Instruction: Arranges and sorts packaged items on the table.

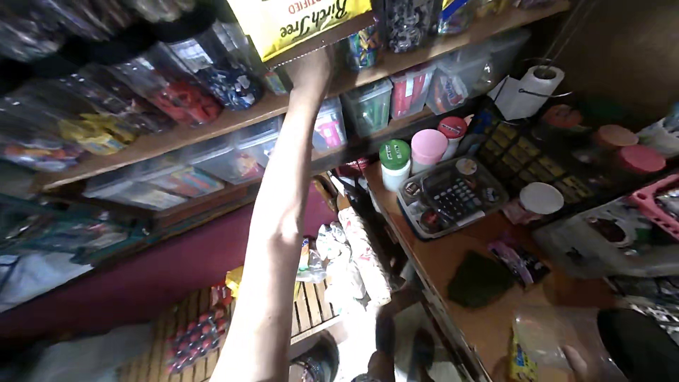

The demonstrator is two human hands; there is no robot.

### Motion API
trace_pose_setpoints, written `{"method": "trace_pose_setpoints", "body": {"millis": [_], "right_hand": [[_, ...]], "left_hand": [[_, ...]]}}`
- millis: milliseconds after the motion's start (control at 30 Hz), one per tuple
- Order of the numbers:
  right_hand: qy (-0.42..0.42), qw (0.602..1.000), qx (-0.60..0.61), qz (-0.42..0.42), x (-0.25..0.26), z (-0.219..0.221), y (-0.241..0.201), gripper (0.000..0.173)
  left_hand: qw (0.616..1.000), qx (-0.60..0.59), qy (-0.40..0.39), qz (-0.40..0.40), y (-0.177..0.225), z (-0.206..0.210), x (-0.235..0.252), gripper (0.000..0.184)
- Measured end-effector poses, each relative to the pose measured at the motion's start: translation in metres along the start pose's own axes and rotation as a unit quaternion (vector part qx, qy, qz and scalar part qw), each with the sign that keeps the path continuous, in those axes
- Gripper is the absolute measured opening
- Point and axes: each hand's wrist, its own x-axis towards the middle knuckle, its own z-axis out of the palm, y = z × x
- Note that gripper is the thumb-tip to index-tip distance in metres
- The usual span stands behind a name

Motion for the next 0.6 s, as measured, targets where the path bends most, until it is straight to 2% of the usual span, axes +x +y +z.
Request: {"method": "trace_pose_setpoints", "body": {"millis": [67,133,200,267,367,467,600], "right_hand": [[0.036,0.996,-0.018,-0.080,-0.005,0.003,0.006,0.069],[0.093,0.993,-0.046,-0.054,-0.014,0.010,-0.007,0.090],[0.116,0.990,-0.038,-0.072,-0.025,0.006,-0.007,0.097],[0.115,0.989,0.006,-0.097,-0.033,0.002,-0.006,0.102],[0.176,0.978,0.036,-0.104,-0.042,-0.005,-0.006,0.093],[0.256,0.958,-0.065,-0.108,-0.039,-0.027,0.002,0.107],[0.295,0.946,-0.093,-0.095,-0.022,-0.062,0.025,0.123]], "left_hand": [[0.995,-0.044,0.078,0.043,-0.007,0.011,-0.010,0.060],[0.981,-0.114,0.139,0.077,-0.012,0.016,-0.020,0.062],[0.970,-0.176,0.143,0.083,-0.017,0.013,-0.029,0.068],[0.960,-0.216,0.154,0.087,-0.025,0.002,-0.043,0.072],[0.912,-0.300,0.214,0.179,-0.042,-0.003,-0.091,0.073],[0.891,-0.372,0.097,0.243,-0.059,0.017,-0.168,0.063],[0.861,-0.437,-0.099,0.241,-0.009,0.039,-0.272,0.065]]}}
